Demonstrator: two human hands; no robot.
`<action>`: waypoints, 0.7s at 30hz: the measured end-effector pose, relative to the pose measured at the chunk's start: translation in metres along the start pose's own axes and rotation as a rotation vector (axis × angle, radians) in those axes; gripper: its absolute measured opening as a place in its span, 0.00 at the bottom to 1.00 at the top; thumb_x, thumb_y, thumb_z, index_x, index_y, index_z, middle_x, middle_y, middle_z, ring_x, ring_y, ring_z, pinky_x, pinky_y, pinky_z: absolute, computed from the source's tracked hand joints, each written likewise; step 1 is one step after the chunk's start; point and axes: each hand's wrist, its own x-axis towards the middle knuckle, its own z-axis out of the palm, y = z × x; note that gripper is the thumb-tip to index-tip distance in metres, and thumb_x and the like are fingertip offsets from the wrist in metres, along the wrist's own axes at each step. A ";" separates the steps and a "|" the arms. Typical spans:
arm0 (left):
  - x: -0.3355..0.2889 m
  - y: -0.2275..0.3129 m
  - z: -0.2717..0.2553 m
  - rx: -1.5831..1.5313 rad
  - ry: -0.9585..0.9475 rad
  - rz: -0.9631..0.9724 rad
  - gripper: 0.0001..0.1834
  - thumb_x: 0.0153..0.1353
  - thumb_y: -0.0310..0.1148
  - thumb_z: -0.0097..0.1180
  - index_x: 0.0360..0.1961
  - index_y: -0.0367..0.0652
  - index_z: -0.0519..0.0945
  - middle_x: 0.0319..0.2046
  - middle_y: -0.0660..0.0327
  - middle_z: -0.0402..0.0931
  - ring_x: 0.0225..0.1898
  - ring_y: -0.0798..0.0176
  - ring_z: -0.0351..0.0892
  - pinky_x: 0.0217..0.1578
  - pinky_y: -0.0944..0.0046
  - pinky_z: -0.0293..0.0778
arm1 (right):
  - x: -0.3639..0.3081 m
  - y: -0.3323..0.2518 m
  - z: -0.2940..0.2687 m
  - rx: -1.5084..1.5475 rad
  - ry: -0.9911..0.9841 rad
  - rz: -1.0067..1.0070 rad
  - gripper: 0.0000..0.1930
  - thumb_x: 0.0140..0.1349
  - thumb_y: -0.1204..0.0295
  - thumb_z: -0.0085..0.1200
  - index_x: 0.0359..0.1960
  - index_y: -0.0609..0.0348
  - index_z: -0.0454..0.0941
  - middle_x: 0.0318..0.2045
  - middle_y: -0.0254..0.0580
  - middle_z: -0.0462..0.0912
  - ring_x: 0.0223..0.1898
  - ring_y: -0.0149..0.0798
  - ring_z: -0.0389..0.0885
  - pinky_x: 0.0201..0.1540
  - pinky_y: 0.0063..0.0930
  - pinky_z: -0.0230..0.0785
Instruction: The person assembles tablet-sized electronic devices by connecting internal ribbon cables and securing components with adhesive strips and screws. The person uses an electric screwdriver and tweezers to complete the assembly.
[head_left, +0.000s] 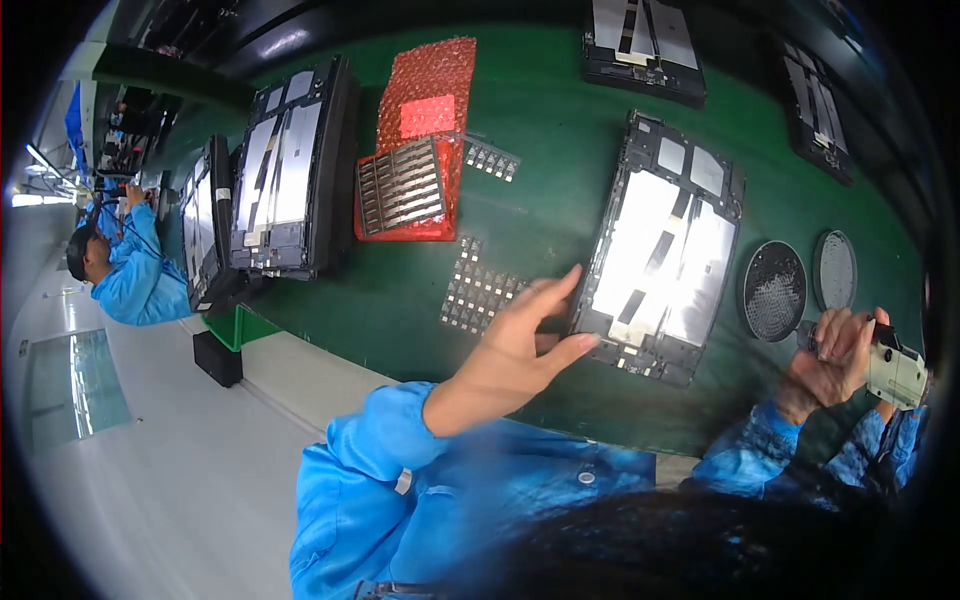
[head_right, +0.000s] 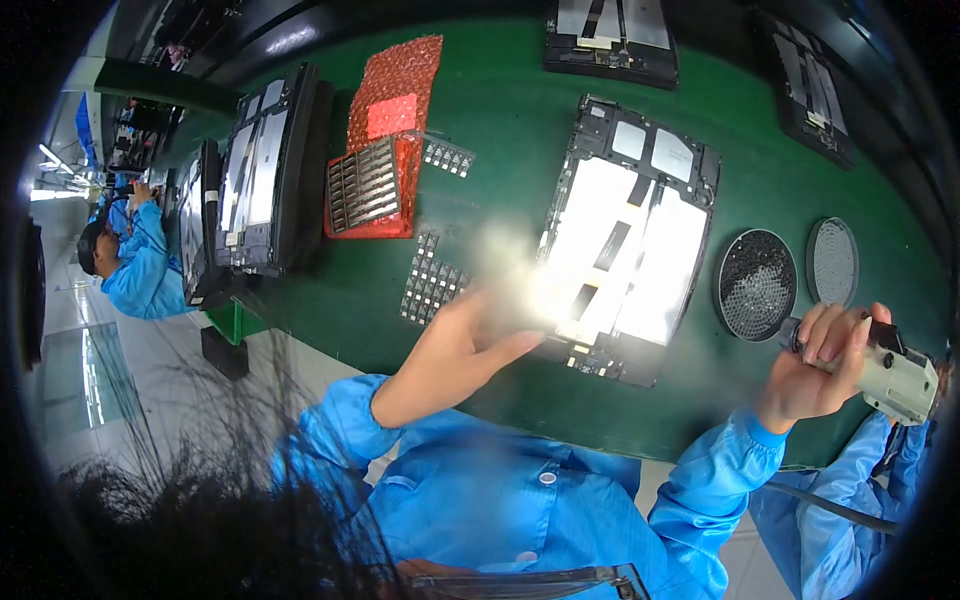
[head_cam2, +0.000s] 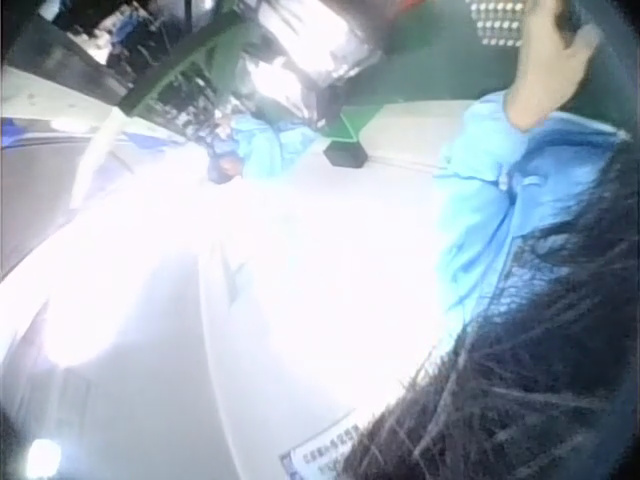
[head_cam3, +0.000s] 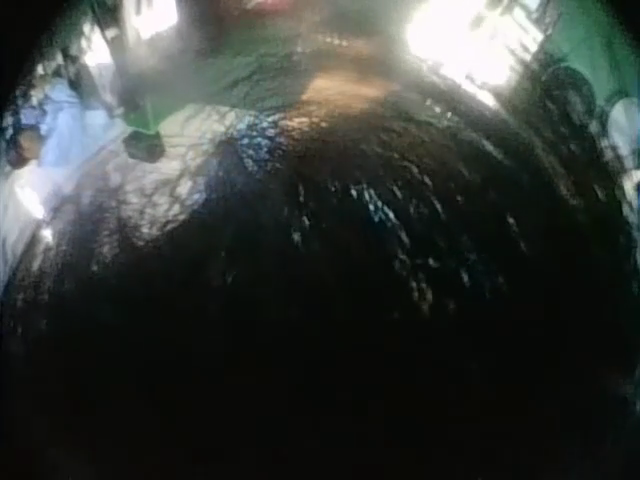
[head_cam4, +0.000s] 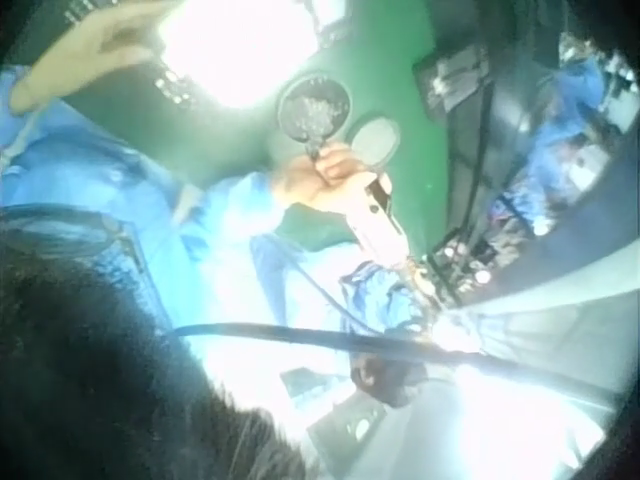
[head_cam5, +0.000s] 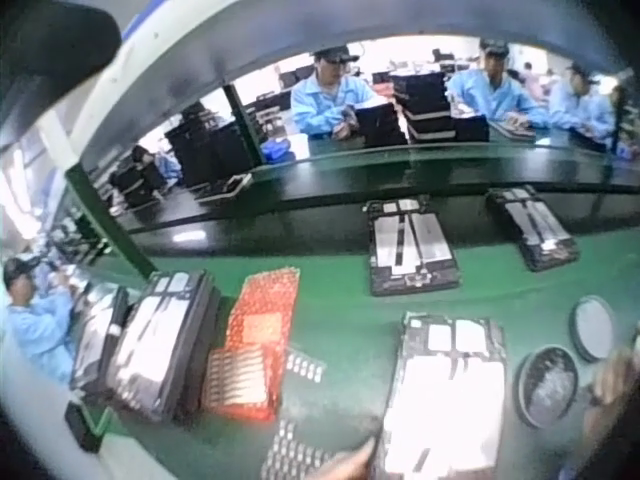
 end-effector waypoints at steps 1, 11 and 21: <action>-0.002 0.006 -0.004 0.485 0.088 0.223 0.35 0.61 0.26 0.66 0.68 0.35 0.66 0.60 0.53 0.71 0.55 0.58 0.75 0.53 0.62 0.75 | 0.000 0.001 0.001 -0.005 -0.011 -0.001 0.15 0.71 0.71 0.48 0.55 0.65 0.73 0.19 0.26 0.58 0.17 0.20 0.54 0.22 0.21 0.50; 0.012 0.047 -0.103 1.326 0.082 0.549 0.22 0.47 0.32 0.73 0.43 0.38 0.79 0.50 0.54 0.71 0.46 0.47 0.74 0.48 0.51 0.72 | -0.009 -0.001 0.004 -0.017 -0.055 -0.012 0.16 0.71 0.70 0.49 0.55 0.67 0.71 0.17 0.25 0.59 0.16 0.20 0.54 0.21 0.21 0.52; 0.018 0.047 -0.098 1.011 0.045 0.445 0.14 0.53 0.26 0.70 0.42 0.37 0.84 0.33 0.56 0.83 0.34 0.53 0.80 0.37 0.57 0.76 | -0.010 0.004 0.004 -0.042 -0.038 0.006 0.14 0.71 0.70 0.49 0.54 0.66 0.70 0.17 0.26 0.60 0.15 0.20 0.55 0.20 0.21 0.54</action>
